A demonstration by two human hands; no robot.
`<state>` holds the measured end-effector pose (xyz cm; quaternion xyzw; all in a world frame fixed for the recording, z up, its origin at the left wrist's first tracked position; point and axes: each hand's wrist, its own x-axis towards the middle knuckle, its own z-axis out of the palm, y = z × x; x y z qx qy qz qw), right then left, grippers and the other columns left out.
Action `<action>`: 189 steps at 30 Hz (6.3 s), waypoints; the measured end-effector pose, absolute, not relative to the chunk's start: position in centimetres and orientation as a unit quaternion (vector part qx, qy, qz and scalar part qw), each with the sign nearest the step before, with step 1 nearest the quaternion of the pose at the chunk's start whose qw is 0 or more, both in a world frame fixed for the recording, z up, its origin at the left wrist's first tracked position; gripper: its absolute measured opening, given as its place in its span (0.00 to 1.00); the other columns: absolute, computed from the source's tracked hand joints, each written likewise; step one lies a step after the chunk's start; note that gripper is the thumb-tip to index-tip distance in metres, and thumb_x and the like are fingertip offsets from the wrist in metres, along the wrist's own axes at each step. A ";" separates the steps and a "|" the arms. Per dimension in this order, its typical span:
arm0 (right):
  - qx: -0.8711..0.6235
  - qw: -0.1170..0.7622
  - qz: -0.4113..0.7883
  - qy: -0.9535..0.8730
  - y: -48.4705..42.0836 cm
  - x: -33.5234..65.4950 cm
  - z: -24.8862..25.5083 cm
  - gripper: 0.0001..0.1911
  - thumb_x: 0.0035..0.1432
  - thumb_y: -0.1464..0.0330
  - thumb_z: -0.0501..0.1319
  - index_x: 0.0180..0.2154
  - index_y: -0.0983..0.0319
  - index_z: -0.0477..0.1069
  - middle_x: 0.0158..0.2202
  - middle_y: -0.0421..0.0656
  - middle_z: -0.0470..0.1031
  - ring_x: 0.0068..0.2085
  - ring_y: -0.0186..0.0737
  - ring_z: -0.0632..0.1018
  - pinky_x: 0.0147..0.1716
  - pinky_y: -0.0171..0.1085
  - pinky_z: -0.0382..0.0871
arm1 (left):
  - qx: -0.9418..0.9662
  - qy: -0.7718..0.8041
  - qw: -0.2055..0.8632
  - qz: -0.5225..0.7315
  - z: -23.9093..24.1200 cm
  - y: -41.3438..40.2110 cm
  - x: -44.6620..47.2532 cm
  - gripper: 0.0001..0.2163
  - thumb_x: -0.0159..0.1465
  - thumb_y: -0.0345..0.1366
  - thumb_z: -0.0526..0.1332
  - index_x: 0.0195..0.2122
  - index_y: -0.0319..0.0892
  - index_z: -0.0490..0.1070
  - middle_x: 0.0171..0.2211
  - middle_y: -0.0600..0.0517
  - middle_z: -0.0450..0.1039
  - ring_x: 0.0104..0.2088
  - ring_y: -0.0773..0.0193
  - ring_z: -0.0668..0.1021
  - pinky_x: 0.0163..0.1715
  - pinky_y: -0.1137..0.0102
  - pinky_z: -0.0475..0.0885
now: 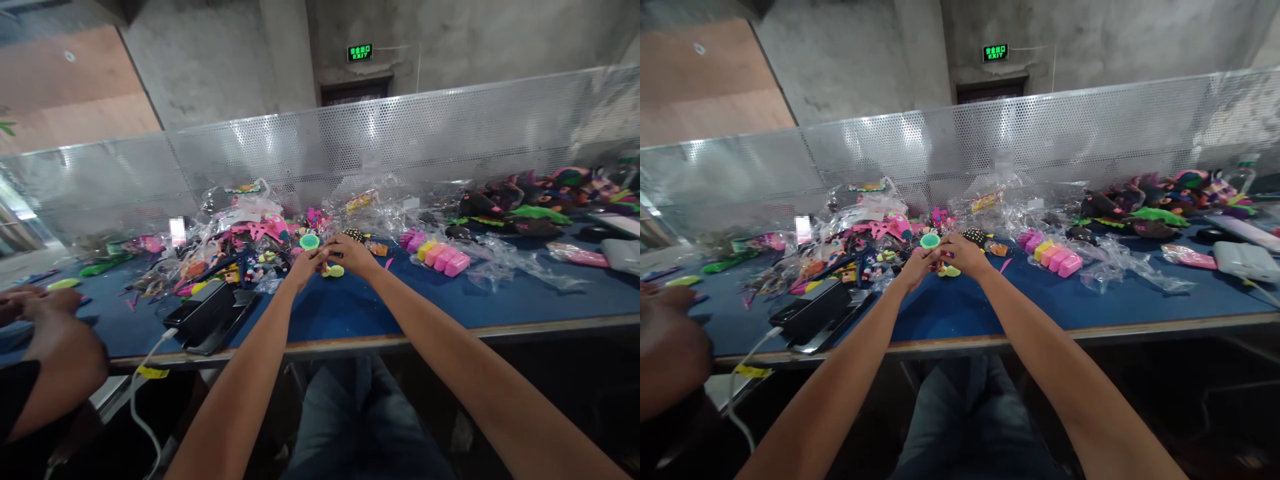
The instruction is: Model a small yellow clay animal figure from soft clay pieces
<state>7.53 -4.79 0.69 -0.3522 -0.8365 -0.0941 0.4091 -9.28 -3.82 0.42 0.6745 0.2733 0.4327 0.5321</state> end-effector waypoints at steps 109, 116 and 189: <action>-0.458 0.572 -0.087 -0.675 -16.9 1.4 4.5 0.32 0.63 0.54 0.48 0.65 0.46 0.38 0.65 0.39 0.50 0.67 0.49 0.39 0.62 0.58 0.45 | 0.478 0.084 0.610 0.626 0.7 -17.9 -4.2 0.23 0.63 0.51 0.50 0.58 0.56 0.62 0.57 0.55 0.65 0.63 0.60 0.58 0.58 0.67 0.61; -0.427 0.598 -0.001 -0.678 -20.2 0.4 3.8 0.38 0.60 0.50 0.49 0.65 0.46 0.31 0.66 0.41 0.45 0.67 0.53 0.38 0.61 0.62 0.42 | 0.476 0.083 0.623 0.615 0.8 -18.8 -4.6 0.30 0.57 0.61 0.50 0.60 0.60 0.59 0.61 0.58 0.58 0.66 0.56 0.50 0.61 0.62 0.58; -0.377 0.489 -0.105 -0.779 -6.3 7.2 1.8 0.08 0.52 0.75 0.57 0.33 0.62 0.75 0.32 0.43 0.76 0.35 0.37 0.74 0.38 0.34 0.67 | 0.679 0.336 0.421 0.499 1.5 -3.8 -8.6 0.19 0.48 0.48 0.67 0.32 0.37 0.77 0.19 0.55 0.69 0.21 0.70 0.71 0.24 0.74 0.67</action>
